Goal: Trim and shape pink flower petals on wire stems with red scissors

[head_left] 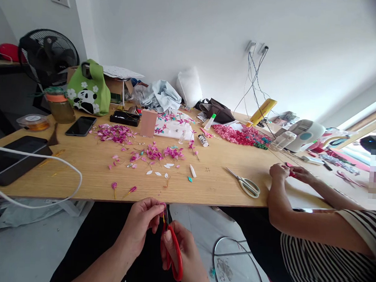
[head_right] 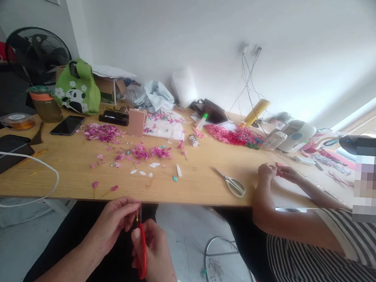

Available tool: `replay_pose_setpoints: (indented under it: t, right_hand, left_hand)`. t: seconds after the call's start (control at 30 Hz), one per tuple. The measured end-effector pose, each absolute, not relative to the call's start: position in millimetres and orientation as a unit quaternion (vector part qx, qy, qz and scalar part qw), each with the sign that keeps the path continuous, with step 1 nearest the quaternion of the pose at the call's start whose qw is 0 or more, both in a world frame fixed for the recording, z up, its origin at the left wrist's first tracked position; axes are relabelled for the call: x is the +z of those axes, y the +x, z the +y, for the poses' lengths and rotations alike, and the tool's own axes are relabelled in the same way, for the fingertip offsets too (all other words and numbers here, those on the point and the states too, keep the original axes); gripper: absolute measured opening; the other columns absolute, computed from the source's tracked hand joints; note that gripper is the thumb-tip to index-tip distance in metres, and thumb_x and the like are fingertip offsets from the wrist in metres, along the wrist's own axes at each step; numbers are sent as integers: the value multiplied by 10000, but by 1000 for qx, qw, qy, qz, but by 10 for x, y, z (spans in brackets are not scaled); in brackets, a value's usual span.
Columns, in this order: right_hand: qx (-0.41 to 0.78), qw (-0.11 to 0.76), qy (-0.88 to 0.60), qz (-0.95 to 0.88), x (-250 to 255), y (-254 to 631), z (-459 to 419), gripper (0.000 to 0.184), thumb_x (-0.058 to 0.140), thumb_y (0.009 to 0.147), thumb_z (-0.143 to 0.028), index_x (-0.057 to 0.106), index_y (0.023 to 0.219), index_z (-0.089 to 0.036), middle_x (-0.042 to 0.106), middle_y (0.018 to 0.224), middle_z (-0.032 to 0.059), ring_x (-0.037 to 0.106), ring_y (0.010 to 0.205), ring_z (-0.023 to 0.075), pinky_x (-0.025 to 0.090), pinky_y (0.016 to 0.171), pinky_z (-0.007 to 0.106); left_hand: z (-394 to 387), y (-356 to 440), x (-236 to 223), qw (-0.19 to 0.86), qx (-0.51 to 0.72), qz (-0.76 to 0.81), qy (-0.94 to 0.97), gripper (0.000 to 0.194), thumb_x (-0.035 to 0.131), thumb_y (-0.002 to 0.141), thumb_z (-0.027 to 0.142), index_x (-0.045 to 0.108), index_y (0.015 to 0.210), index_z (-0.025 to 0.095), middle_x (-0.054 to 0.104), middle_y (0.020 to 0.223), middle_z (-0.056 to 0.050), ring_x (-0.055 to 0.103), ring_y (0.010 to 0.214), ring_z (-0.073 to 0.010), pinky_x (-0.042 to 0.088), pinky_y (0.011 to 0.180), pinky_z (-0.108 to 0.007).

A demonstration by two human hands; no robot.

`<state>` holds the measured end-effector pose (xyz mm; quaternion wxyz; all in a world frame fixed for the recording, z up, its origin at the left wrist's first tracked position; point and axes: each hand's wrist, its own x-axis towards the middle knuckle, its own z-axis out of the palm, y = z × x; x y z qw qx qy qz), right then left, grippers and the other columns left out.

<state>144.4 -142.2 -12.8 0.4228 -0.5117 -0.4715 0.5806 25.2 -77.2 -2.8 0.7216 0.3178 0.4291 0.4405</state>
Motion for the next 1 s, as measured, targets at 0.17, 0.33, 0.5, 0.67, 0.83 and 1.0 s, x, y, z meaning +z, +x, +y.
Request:
replay_pose_setpoints:
  t: [0.17, 0.33, 0.5, 0.67, 0.83, 1.0]
  right_hand:
    - [565, 422, -525, -477, -143, 1439, -1417, 508, 494, 851, -648, 468, 807, -142, 483, 560, -37, 433, 396, 59, 311, 366, 154]
    - [562, 422, -537, -467, -124, 1436, -1417, 505, 513, 834, -655, 446, 773, -158, 470, 545, -50, 413, 390, 54, 313, 362, 154]
    - [564, 423, -544, -455, -112, 1435, -1421, 517, 541, 799, -674, 420, 744, -174, 449, 542, -63, 398, 392, 50, 298, 350, 148]
    - [562, 416, -548, -459, -118, 1440, -1418, 513, 536, 800, -675, 421, 749, -178, 440, 530, -67, 396, 389, 53, 301, 351, 151]
    - [551, 405, -571, -453, -110, 1448, -1409, 528, 554, 772, -691, 397, 719, -190, 443, 532, -65, 398, 388, 56, 292, 341, 154]
    - [545, 407, -579, -450, -137, 1456, -1413, 529, 568, 761, -691, 390, 717, -195, 423, 531, -77, 373, 384, 50, 304, 340, 156]
  left_hand:
    - [-781, 260, -24, 702, 443, 440, 344, 182, 705, 649, 279, 593, 602, 142, 486, 497, 37, 397, 435, -72, 313, 395, -186]
    - [-804, 266, 10, 686, 446, 448, 361, 205, 709, 646, 291, 569, 590, 152, 481, 489, 42, 386, 433, -74, 306, 395, -190]
    - [-809, 264, 34, 681, 446, 451, 366, 217, 710, 643, 298, 558, 579, 156, 479, 487, 44, 382, 432, -74, 307, 397, -189]
    - [-799, 263, 39, 676, 449, 449, 374, 217, 706, 655, 297, 559, 582, 155, 485, 504, 41, 385, 434, -73, 311, 401, -190]
    - [-782, 265, 38, 676, 446, 451, 375, 213, 706, 651, 293, 563, 579, 152, 492, 515, 37, 387, 436, -74, 315, 400, -190]
    - [-771, 262, 37, 680, 447, 444, 374, 209, 713, 646, 294, 576, 587, 148, 506, 526, 31, 389, 435, -74, 313, 394, -190]
